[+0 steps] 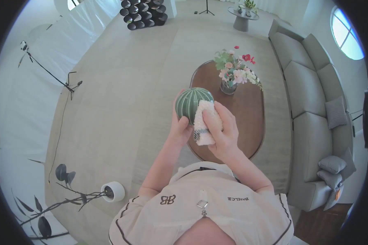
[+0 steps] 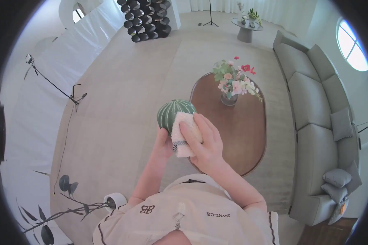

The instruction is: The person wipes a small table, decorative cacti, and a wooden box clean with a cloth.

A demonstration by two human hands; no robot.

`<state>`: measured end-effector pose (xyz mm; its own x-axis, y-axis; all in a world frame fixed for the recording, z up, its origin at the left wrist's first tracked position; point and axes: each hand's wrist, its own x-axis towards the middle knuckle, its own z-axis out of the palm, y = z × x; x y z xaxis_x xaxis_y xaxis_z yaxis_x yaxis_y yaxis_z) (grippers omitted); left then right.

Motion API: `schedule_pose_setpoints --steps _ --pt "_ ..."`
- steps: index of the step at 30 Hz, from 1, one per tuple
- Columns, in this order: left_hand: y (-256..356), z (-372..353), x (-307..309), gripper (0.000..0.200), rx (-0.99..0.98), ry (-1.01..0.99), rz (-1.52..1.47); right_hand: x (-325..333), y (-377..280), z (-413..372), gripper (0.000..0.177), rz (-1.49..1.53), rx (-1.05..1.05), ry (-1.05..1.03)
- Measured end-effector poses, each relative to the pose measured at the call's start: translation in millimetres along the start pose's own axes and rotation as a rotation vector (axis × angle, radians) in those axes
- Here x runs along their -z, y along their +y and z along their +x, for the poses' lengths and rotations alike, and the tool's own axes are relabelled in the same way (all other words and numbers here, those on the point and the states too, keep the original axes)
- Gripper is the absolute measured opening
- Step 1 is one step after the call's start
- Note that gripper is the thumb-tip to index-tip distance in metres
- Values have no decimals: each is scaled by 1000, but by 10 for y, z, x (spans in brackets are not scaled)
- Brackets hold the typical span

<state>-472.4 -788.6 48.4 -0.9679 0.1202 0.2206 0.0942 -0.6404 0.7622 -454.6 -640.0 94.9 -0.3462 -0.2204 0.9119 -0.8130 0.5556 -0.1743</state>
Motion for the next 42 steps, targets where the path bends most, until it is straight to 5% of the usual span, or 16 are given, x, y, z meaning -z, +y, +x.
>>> schedule_pose_setpoints --steps 10,15,21,30,36,39,42 --pt "95 43 -37 72 123 91 -316 110 9 -49 24 77 81 -53" --pt "149 0 5 83 68 -15 -196 286 129 299 42 230 -30 -6" --pt "158 -6 18 96 102 -134 -64 217 167 334 34 129 -48 -210" --pt "15 56 21 71 86 5 -329 34 11 3 22 -30 93 -75" --pt "119 71 -133 72 104 52 -411 78 33 -193 38 110 61 -229" --pt "110 94 -116 84 101 22 -458 160 74 -54 27 376 7 -81" --pt "67 37 -2 87 167 48 -441 278 149 118 56 386 -115 -8"
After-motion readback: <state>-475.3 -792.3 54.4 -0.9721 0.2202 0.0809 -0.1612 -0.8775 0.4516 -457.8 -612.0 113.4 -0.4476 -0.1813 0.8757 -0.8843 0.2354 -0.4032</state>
